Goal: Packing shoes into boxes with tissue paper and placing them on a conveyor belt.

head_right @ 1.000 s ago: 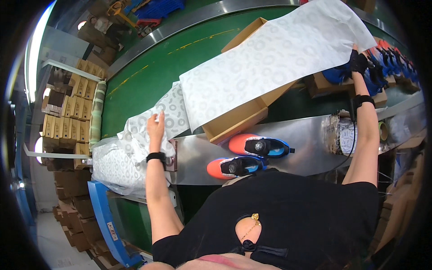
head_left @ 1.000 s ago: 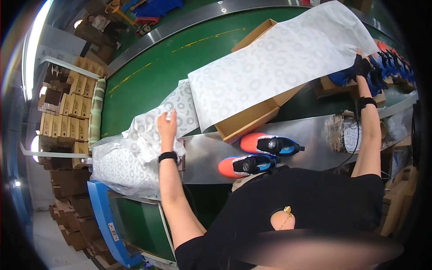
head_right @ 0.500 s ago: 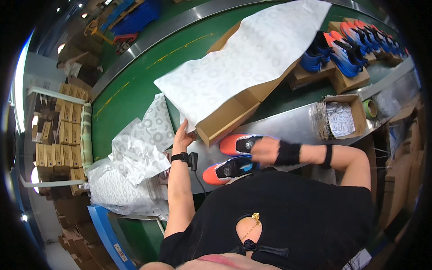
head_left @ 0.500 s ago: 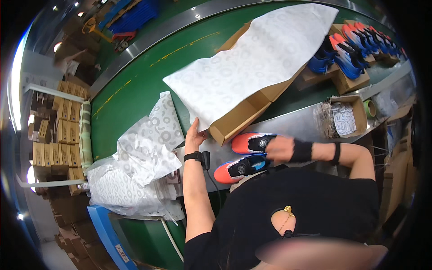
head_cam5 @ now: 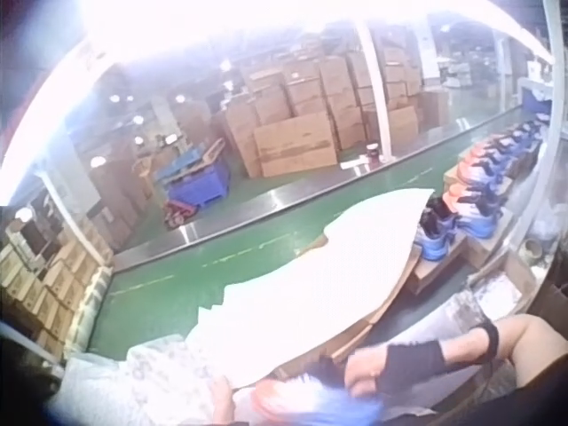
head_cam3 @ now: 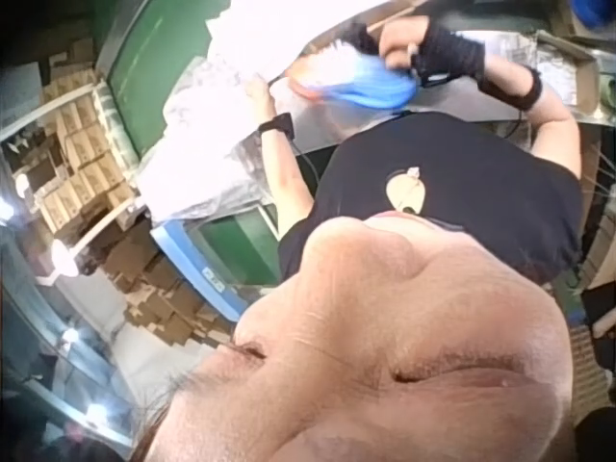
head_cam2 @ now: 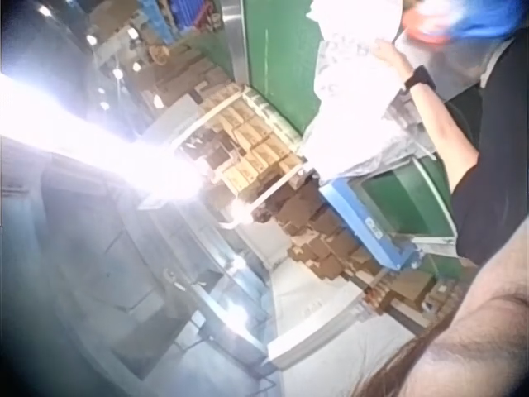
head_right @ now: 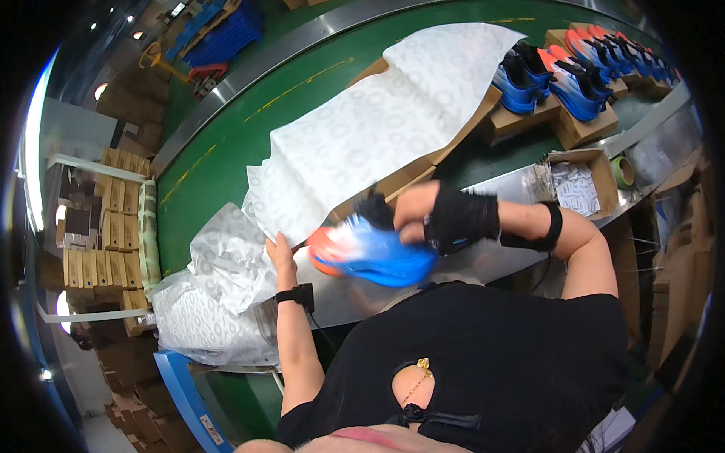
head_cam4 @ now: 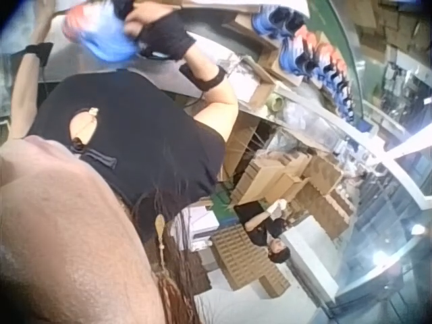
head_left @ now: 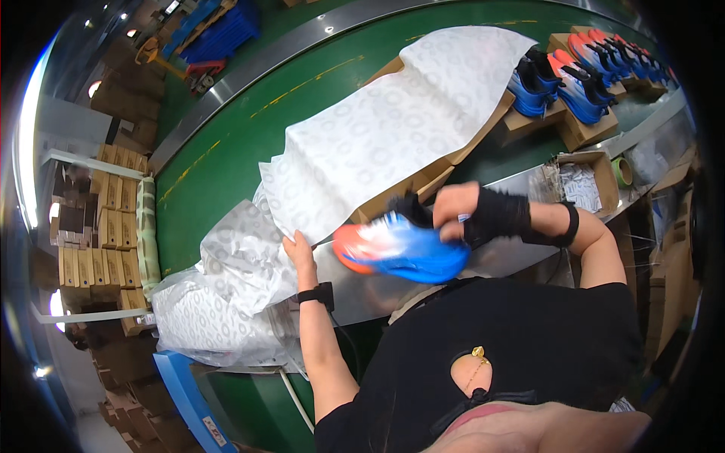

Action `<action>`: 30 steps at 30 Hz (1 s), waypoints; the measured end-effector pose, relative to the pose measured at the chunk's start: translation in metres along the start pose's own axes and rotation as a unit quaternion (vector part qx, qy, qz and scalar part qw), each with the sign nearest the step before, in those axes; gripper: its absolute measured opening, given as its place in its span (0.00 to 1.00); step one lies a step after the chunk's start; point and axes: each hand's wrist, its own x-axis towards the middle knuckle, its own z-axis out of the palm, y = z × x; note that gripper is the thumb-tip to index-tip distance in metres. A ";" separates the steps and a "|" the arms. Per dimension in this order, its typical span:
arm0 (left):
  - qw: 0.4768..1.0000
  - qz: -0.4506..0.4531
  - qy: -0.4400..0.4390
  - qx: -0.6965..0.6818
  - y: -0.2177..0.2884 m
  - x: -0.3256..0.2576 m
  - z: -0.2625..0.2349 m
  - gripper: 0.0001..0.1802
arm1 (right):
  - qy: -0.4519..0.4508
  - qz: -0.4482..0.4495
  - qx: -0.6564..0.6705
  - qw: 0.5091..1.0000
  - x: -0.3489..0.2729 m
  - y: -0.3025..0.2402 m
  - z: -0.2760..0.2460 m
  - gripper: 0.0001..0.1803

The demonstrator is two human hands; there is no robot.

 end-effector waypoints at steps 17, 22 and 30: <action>0.945 0.241 -0.219 -0.013 0.146 -0.076 0.038 0.07 | -0.243 0.296 0.042 0.923 0.129 0.148 0.145 0.17; 0.920 0.105 -0.375 0.055 0.112 -0.028 0.075 0.23 | -0.322 0.200 -0.158 0.912 0.130 0.101 0.134 0.14; 0.644 0.474 -0.260 0.541 0.065 0.001 0.085 0.31 | -0.097 0.322 -0.364 0.869 0.057 0.136 0.022 0.26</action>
